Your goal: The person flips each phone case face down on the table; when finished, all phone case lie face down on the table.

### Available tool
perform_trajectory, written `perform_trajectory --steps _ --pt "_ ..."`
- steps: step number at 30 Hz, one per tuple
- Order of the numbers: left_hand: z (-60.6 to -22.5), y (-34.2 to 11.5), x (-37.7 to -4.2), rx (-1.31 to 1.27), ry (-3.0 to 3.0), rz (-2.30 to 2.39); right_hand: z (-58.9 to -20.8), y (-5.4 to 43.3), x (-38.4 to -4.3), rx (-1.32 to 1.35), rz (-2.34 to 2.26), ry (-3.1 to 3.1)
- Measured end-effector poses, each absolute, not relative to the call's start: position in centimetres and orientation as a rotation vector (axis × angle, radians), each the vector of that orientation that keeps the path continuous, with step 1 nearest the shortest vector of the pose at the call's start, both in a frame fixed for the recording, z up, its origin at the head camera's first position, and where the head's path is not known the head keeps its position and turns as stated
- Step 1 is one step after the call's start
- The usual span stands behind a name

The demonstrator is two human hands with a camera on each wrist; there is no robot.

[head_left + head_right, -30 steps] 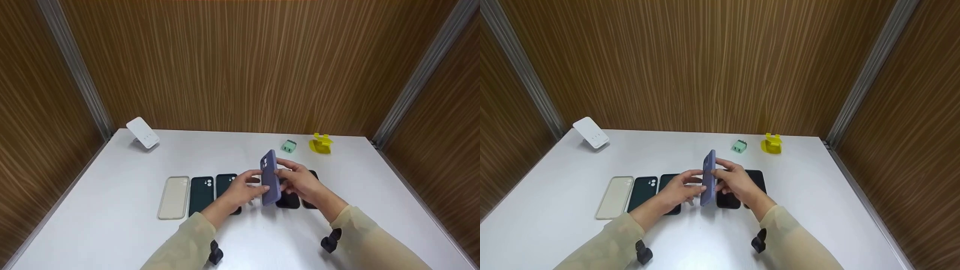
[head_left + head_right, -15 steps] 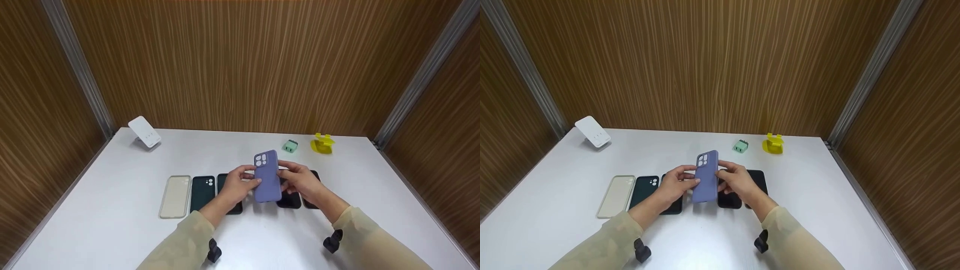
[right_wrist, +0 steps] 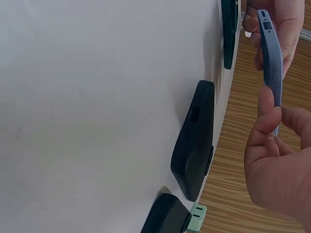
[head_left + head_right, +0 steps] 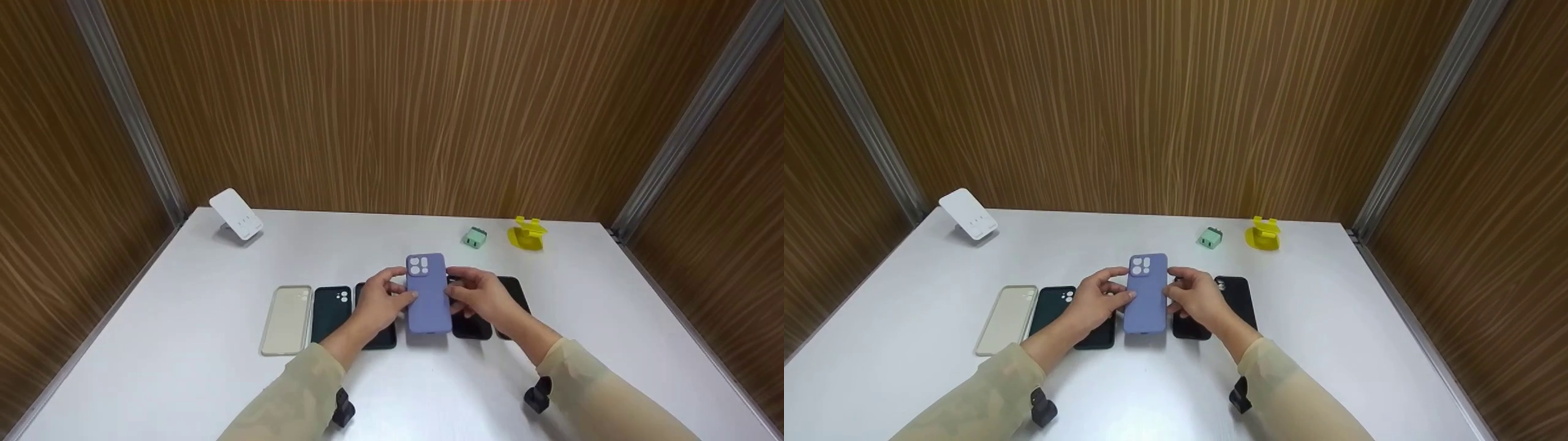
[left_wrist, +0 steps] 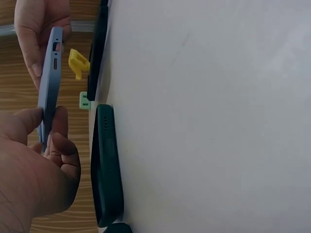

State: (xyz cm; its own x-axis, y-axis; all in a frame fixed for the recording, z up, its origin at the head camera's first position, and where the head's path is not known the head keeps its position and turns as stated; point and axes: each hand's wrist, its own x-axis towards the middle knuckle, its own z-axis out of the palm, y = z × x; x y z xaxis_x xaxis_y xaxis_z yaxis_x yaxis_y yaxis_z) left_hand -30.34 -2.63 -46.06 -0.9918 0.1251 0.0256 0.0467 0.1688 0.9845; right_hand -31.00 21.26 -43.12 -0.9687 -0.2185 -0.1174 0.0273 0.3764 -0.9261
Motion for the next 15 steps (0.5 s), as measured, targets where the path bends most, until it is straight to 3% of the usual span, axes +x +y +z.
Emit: perform_trajectory --steps 15 --pt "-47.0 -2.9 -30.8 0.231 2.430 1.911 -44.4 20.9 -31.6 -0.228 -1.373 2.633"
